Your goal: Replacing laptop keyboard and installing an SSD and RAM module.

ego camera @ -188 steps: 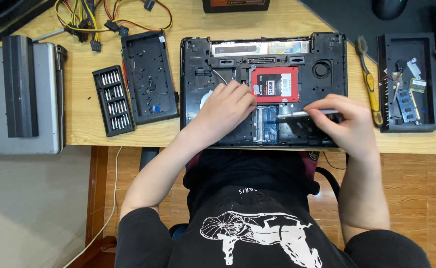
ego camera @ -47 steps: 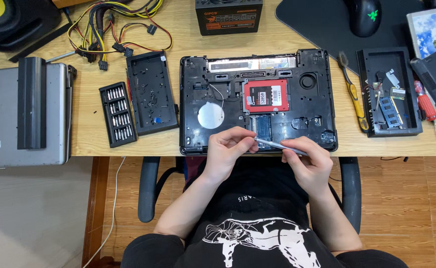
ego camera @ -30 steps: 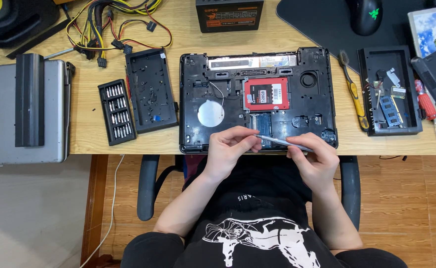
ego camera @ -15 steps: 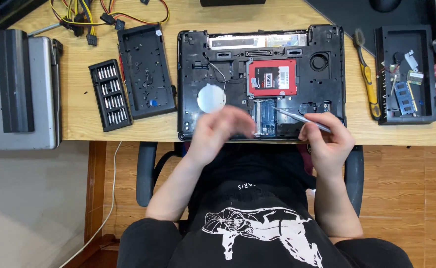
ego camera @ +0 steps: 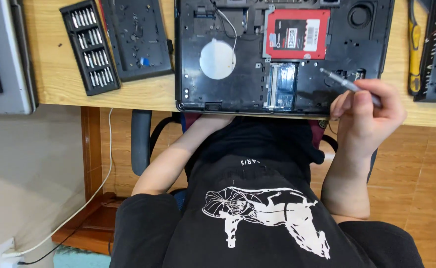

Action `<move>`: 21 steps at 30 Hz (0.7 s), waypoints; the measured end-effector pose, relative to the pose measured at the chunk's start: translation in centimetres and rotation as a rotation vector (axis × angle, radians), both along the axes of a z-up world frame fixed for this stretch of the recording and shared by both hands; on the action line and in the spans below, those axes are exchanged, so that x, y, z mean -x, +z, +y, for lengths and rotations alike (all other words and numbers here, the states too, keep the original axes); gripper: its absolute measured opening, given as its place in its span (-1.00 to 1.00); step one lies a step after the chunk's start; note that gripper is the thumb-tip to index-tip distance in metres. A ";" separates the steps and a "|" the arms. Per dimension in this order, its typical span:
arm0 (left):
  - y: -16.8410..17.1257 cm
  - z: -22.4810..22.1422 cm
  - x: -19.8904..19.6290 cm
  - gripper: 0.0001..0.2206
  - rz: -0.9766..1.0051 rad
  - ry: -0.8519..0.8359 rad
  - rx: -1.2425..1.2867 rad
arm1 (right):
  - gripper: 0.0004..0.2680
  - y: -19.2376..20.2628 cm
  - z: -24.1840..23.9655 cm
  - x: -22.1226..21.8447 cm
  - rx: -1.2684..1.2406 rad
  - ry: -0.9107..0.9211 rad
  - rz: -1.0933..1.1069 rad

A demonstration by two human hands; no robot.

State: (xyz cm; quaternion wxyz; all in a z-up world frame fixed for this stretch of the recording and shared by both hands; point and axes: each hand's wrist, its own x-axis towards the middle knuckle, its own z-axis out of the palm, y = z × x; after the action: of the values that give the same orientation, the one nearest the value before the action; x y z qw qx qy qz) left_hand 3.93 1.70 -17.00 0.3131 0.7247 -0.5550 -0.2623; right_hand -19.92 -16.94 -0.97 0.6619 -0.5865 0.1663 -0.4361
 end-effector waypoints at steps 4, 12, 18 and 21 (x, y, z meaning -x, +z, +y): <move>-1.2 -2.1 0.8 -0.72 -0.029 0.006 0.011 | -0.84 -0.3 -0.6 0.1 -0.038 0.007 -0.039; 0.3 -9.0 0.9 -0.70 -0.004 -0.184 0.050 | -0.86 0.7 -0.4 -0.6 -0.020 -0.022 0.015; 0.1 -9.6 2.5 -0.69 0.060 -0.268 0.011 | -0.88 0.8 -0.8 -0.7 -0.093 0.013 0.048; -0.5 -6.8 3.6 -0.68 0.108 -0.269 -0.048 | -0.88 0.2 -1.2 -0.4 -0.083 0.004 0.053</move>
State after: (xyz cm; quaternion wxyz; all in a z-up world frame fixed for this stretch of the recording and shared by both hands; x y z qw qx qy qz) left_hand 0.35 -5.10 -17.46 0.2871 0.6357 -0.6232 -0.3536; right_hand -19.51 -18.15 -0.82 0.6821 -0.5700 0.2005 -0.4119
